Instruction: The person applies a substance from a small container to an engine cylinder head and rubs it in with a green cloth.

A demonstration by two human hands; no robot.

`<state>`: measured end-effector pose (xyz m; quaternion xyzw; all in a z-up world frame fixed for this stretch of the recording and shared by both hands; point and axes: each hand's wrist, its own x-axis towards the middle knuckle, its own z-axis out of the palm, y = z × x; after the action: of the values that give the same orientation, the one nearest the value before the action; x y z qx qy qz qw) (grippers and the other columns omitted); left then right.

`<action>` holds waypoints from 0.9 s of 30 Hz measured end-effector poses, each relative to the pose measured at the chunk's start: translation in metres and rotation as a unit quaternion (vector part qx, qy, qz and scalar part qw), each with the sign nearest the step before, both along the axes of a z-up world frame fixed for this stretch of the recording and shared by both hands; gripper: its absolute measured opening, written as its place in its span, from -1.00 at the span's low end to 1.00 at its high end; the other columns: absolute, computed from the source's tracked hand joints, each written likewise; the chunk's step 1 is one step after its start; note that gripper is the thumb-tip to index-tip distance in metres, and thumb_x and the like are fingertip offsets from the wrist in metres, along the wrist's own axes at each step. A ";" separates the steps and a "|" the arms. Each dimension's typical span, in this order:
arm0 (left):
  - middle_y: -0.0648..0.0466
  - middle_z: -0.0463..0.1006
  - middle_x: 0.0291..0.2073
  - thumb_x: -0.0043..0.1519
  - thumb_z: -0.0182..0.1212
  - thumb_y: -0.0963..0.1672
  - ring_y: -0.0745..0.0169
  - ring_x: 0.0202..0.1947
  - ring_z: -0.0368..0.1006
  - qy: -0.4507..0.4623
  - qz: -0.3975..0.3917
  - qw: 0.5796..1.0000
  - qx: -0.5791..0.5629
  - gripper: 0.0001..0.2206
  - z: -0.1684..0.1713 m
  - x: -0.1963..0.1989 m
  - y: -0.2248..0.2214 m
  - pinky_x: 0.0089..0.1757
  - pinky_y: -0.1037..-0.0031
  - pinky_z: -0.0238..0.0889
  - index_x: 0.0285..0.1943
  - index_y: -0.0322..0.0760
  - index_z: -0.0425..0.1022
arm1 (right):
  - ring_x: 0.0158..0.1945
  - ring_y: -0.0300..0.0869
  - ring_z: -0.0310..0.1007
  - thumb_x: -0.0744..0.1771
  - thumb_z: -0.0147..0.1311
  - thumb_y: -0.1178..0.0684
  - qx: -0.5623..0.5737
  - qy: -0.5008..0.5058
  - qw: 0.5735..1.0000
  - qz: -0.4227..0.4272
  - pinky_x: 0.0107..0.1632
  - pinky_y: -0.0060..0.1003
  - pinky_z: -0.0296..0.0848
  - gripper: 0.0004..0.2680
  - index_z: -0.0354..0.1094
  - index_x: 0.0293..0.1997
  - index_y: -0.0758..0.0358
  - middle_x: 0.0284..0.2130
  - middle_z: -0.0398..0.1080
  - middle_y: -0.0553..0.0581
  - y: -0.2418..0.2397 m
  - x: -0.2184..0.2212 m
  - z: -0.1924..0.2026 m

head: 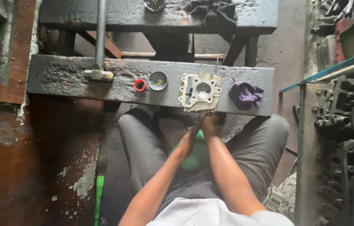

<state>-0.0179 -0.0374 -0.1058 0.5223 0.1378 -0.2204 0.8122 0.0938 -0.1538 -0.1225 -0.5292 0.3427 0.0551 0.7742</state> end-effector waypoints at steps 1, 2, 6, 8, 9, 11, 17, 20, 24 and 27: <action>0.02 0.13 0.52 0.40 -0.34 0.06 0.21 0.50 0.01 0.017 0.006 1.000 -0.012 -0.40 0.001 -0.003 0.000 0.36 0.40 -0.13 0.57 -0.30 0.07 | -0.34 -0.15 0.40 0.31 -0.11 0.05 -0.003 -0.001 1.000 0.002 -0.32 -0.19 0.39 -0.80 0.39 -0.12 0.31 -0.30 0.43 0.16 0.000 0.001 -0.001; 0.02 0.14 0.51 0.40 -0.34 0.05 0.21 0.49 0.01 0.046 0.006 0.999 -0.011 -0.41 0.000 0.005 -0.001 0.35 0.40 -0.13 0.56 -0.30 0.08 | -0.34 -0.15 0.40 0.31 -0.11 0.04 -0.006 -0.002 1.000 0.002 -0.31 -0.19 0.39 -0.80 0.39 -0.11 0.31 -0.29 0.43 0.16 0.003 -0.005 -0.003; 0.03 0.18 0.49 0.42 -0.32 0.03 0.22 0.46 0.04 0.112 -0.076 0.977 0.167 -0.45 -0.008 0.067 0.008 0.34 0.41 -0.11 0.54 -0.31 0.13 | -0.31 -0.14 0.40 0.32 -0.13 0.01 0.080 0.067 0.994 0.041 -0.28 -0.19 0.39 -0.78 0.38 -0.09 0.30 -0.27 0.42 0.16 0.058 -0.078 0.000; 0.03 0.20 0.47 0.43 -0.31 0.01 0.23 0.45 0.06 0.094 -0.092 0.979 0.153 -0.47 -0.003 0.060 0.008 0.33 0.41 -0.10 0.53 -0.32 0.16 | -0.30 -0.14 0.40 0.33 -0.14 0.00 0.077 0.063 0.994 0.034 -0.27 -0.18 0.39 -0.77 0.37 -0.07 0.30 -0.26 0.42 0.16 0.050 -0.069 -0.002; 0.03 0.21 0.47 0.43 -0.31 0.01 0.23 0.44 0.06 0.079 -0.069 0.988 0.116 -0.47 0.002 0.048 0.002 0.32 0.41 -0.10 0.52 -0.32 0.17 | -0.29 -0.14 0.40 0.33 -0.14 -0.01 0.060 0.046 0.997 0.030 -0.26 -0.18 0.39 -0.76 0.37 -0.06 0.30 -0.25 0.42 0.16 0.036 -0.050 -0.004; 0.04 0.23 0.45 0.44 -0.30 -0.01 0.23 0.43 0.08 0.041 -0.038 0.998 0.041 -0.49 0.015 0.007 -0.002 0.31 0.42 -0.09 0.51 -0.32 0.19 | -0.28 -0.13 0.40 0.33 -0.15 -0.02 0.013 0.016 1.000 0.000 -0.24 -0.18 0.39 -0.75 0.36 -0.05 0.30 -0.24 0.42 0.16 0.007 -0.017 -0.007; -0.01 0.29 0.41 0.42 -0.48 0.10 0.13 0.39 0.15 0.151 -0.035 0.988 0.014 -0.38 -0.003 0.040 0.000 0.33 0.38 -0.09 0.50 -0.30 0.19 | -0.24 -0.12 0.41 0.34 -0.18 -0.06 0.057 0.047 0.997 0.019 -0.20 -0.17 0.39 -0.73 0.35 -0.01 0.29 -0.20 0.42 0.16 0.052 -0.063 -0.006; -0.06 0.27 0.44 0.42 -0.44 0.11 0.07 0.44 0.12 0.127 -0.061 0.990 -0.030 -0.37 -0.007 0.040 0.002 0.36 0.36 -0.12 0.51 -0.33 0.18 | -0.22 -0.12 0.41 0.35 -0.19 -0.08 0.085 0.069 0.994 0.017 -0.18 -0.17 0.39 -0.71 0.34 0.01 0.29 -0.19 0.42 0.16 0.055 -0.070 -0.006; -0.01 0.12 0.55 0.39 -0.30 0.06 0.16 0.55 -0.05 0.028 -0.031 0.997 -0.068 -0.40 0.022 -0.006 0.005 0.41 0.39 -0.26 0.58 -0.30 0.10 | -0.19 -0.11 0.41 0.36 -0.21 -0.11 -0.001 0.007 1.000 -0.014 -0.15 -0.16 0.39 -0.69 0.33 0.04 0.29 -0.16 0.42 0.16 0.007 -0.002 -0.012; -0.03 0.12 0.53 0.38 -0.35 0.12 0.09 0.52 -0.03 0.126 -0.026 0.991 -0.040 -0.36 0.019 0.018 0.003 0.37 0.31 -0.18 0.57 -0.27 0.08 | -0.18 -0.11 0.41 0.36 -0.22 -0.13 -0.005 0.003 1.000 -0.012 -0.13 -0.16 0.39 -0.68 0.32 0.06 0.29 -0.15 0.42 0.16 0.016 -0.014 -0.012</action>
<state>-0.0003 -0.0343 -0.0872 0.4612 0.2163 -0.3108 0.8025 0.0801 -0.1378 -0.1344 -0.5286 0.3519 0.0460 0.7711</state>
